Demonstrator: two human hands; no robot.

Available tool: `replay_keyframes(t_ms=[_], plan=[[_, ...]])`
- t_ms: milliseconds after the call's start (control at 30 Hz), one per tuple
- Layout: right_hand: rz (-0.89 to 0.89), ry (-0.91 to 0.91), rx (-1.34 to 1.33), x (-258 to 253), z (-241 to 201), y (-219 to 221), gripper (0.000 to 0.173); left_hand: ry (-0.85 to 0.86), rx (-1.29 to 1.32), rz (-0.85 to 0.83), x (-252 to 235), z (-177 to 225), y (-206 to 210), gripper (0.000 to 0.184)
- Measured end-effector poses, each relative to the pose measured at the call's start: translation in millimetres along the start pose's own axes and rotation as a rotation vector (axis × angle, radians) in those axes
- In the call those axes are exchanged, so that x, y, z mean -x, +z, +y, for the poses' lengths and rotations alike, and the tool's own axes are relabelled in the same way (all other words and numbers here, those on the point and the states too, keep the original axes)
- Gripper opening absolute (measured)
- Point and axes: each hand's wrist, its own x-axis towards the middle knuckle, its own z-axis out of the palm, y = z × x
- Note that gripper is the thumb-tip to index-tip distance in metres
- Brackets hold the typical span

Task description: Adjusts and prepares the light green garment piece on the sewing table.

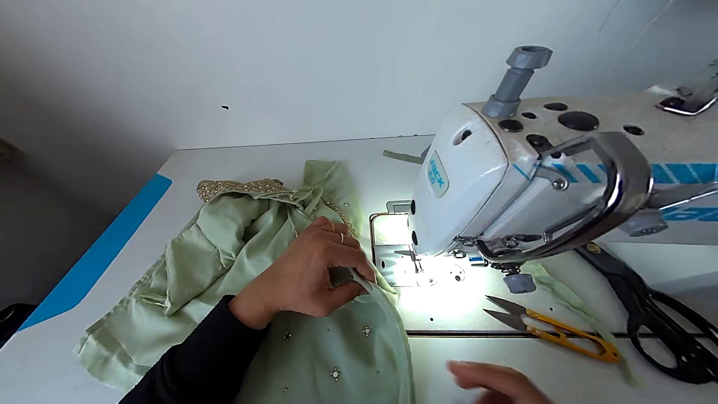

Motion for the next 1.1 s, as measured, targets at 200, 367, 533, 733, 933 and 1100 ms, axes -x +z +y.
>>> replay_keyframes(t_ms=[200, 367, 533, 733, 933, 1100], plan=[[0.182, 0.034, -0.070, -44.4, -19.2, 70.4, 0.039, 0.002, 0.123, 0.061, 0.5, 0.0, -3.1, 0.006], [0.361, -0.087, 0.132, -52.7, -13.3, 83.9, 0.011, 0.007, 0.099, 0.042, 0.8, 1.6, -5.4, 0.006], [0.424, -0.217, 0.247, -45.6, -5.1, 87.7, 0.007, 0.031, 0.080, -0.001, -1.4, 5.8, -10.3, 0.011], [0.405, -0.217, 0.257, -44.0, -4.6, 86.2, 0.010, -0.016, 0.218, -0.138, 2.2, 5.6, -17.1, 0.022], [0.275, -0.055, -0.031, -49.0, -5.1, 71.9, 0.018, -0.075, 0.425, -0.197, -0.5, 6.1, -20.1, 0.023], [0.283, -0.114, -0.155, -51.9, 0.4, 72.6, 0.017, -0.069, 0.586, -0.159, -6.5, 11.1, -10.5, 0.019]])
